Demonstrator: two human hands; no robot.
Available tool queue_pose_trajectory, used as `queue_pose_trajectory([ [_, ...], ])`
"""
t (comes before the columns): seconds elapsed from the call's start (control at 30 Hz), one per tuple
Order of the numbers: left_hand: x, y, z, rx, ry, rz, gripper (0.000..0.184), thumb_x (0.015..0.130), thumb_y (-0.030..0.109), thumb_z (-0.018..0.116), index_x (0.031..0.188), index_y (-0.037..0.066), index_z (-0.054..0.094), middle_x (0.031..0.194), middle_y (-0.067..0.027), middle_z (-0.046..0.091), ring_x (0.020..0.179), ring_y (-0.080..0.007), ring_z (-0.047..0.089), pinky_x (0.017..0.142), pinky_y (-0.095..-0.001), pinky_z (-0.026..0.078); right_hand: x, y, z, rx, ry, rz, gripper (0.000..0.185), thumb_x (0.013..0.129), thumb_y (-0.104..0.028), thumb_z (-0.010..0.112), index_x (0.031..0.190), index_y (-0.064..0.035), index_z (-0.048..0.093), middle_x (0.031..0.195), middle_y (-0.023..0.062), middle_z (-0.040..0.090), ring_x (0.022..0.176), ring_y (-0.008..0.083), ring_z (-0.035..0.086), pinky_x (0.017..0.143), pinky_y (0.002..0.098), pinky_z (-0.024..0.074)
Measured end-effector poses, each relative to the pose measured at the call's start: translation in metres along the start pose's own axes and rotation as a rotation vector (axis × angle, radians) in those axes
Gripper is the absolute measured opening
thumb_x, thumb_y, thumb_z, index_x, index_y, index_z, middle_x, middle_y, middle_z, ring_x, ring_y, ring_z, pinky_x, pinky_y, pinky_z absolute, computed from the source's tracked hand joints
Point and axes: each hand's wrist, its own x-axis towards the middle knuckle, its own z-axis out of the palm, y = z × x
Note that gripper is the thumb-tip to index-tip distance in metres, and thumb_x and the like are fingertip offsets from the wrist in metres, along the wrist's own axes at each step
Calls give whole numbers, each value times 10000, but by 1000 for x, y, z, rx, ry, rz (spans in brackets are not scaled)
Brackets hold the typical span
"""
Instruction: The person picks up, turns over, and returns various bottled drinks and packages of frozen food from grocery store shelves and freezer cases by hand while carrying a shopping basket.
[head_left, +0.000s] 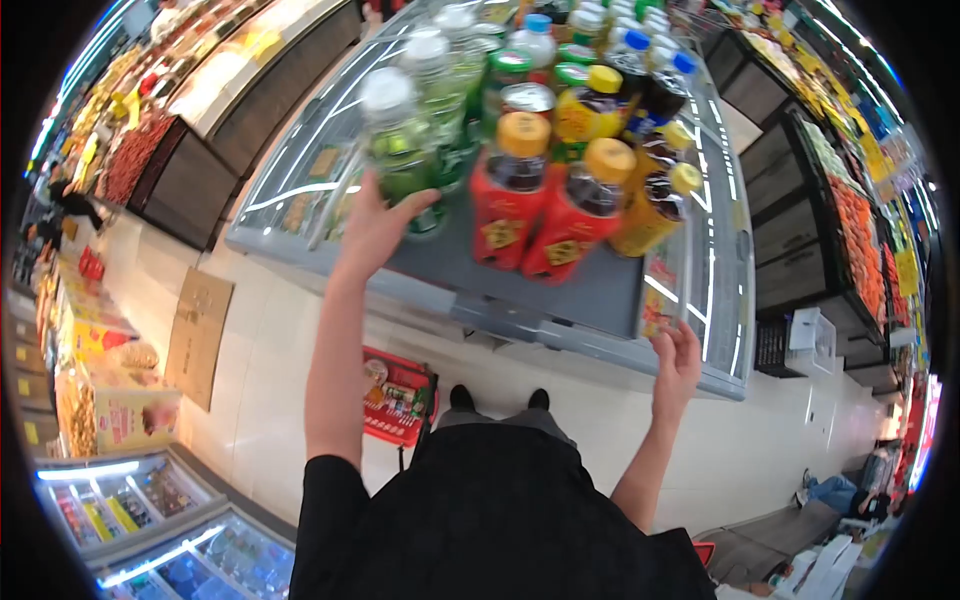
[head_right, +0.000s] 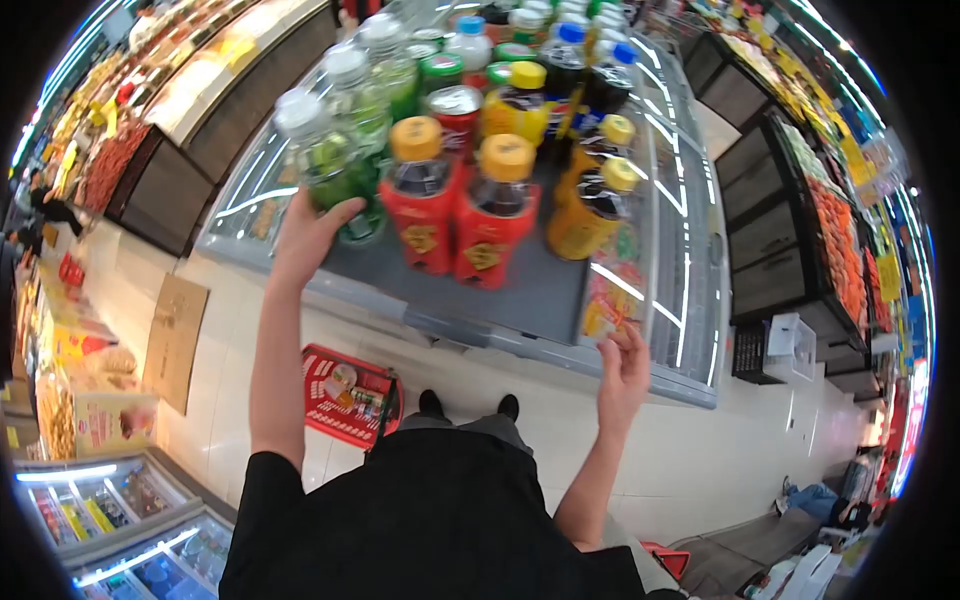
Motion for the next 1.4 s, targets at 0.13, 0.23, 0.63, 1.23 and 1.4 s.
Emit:
queue_pose_trajectory([
  [0.13, -25, -22, 18, -8, 358, 166, 501, 831, 88, 656, 1245, -21, 397, 1192, -158, 526, 1100, -218, 532, 905, -336, 449, 37, -1, -5, -45, -116, -73, 399, 873, -55, 595, 1236, 43, 459, 1043, 102, 584, 923, 154, 582, 841, 266, 467],
  [0.23, -83, 14, 45, 103, 744, 339, 313, 909, 27, 488, 1206, -49, 425, 1179, -176, 520, 1090, -246, 535, 902, -345, 454, 65, -8, -2, -6, -183, -85, 465, 850, -96, 638, 1258, 25, 450, 1075, 120, 581, 981, 172, 574, 866, 292, 464],
  [0.63, -56, 60, 268, 208, 194, 270, 814, 712, 210, 769, 1322, -41, 293, 1243, -215, 491, 1165, -295, 494, 955, -375, 406, 113, -5, 15, -103, -641, -505, 611, 802, -124, 637, 1332, 21, 370, 1338, 212, 427, 1259, 348, 385, 1042, 387, 319],
  [1.23, -162, 71, 229, -795, 25, -172, 656, 833, 538, 515, 1200, -2, 446, 988, -158, 580, 888, -282, 615, 760, -392, 526, 40, -4, -43, 813, -1296, 301, 711, 811, -77, 668, 1395, 1, 269, 1265, 111, 451, 1106, 198, 516, 948, 342, 428],
  [1.4, -193, 48, 211, -827, 72, -221, 663, 893, 587, 406, 1210, 6, 445, 967, -168, 596, 884, -273, 629, 736, -391, 549, -4, -7, -29, 729, -1331, 374, 719, 805, -110, 688, 1374, 29, 269, 1257, 109, 458, 1125, 199, 506, 952, 352, 421],
])
